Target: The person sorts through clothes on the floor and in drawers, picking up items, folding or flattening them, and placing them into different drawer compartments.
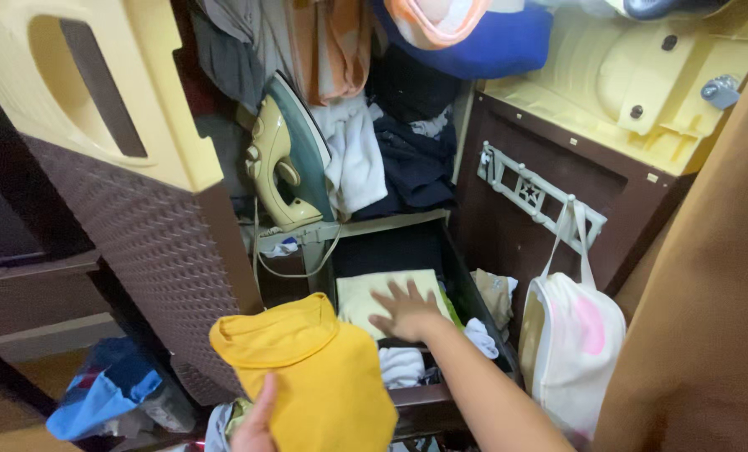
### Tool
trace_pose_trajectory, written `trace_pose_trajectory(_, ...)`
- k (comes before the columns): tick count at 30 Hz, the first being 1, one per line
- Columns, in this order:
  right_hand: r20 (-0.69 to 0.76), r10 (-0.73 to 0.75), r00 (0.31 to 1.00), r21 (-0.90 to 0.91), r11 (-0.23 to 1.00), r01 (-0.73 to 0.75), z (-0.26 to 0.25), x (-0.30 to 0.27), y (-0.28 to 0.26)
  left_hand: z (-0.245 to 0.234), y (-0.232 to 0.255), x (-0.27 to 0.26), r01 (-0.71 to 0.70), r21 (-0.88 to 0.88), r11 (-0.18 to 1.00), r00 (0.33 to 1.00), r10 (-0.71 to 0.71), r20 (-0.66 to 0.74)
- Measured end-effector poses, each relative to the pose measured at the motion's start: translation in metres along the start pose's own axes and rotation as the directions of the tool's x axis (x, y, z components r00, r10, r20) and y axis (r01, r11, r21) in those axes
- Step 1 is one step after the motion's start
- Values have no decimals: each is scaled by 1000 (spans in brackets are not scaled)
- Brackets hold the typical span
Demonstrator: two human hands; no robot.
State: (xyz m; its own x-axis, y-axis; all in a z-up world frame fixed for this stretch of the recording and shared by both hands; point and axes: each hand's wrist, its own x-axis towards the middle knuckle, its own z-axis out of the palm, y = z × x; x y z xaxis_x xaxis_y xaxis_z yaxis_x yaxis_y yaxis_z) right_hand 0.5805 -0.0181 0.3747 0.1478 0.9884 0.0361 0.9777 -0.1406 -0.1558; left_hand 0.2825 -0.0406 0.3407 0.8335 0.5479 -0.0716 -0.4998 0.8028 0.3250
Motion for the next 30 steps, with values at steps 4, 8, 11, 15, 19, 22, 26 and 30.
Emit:
trace_pose_trajectory(4,151,148,977,157,973,-172,15,16,27,101,-45,10,-175,134,975,827,219,-518)
trace_pose_trajectory(8,-88,569,818,965,-154,211,-2,-57,25,139,-49,44,-210,140,968,924,244,-296)
trace_pose_trajectory(11,276,429,860,708,-696,120,-26,-114,-18,131,-55,83,-367,31,930,905,364,-218)
trace_pose_trajectory(15,80,212,974,710,-698,94,-26,-93,-23,108,-47,118,-443,52,895,896,443,11)
trace_pose_trajectory(19,-30,316,948,888,-428,170,-14,-55,37,77,12,119,-345,-47,937,864,337,375)
trace_pose_trajectory(22,102,410,907,969,-247,3,-3,-37,62,57,35,148,-312,344,886,894,396,-208)
trace_pose_trajectory(26,-74,532,843,985,170,-20,2,2,75,18,27,189,-152,792,592,852,484,-199)
trace_pose_trajectory(30,-475,536,697,810,576,109,-10,50,89,-6,45,256,-439,897,54,773,532,346)
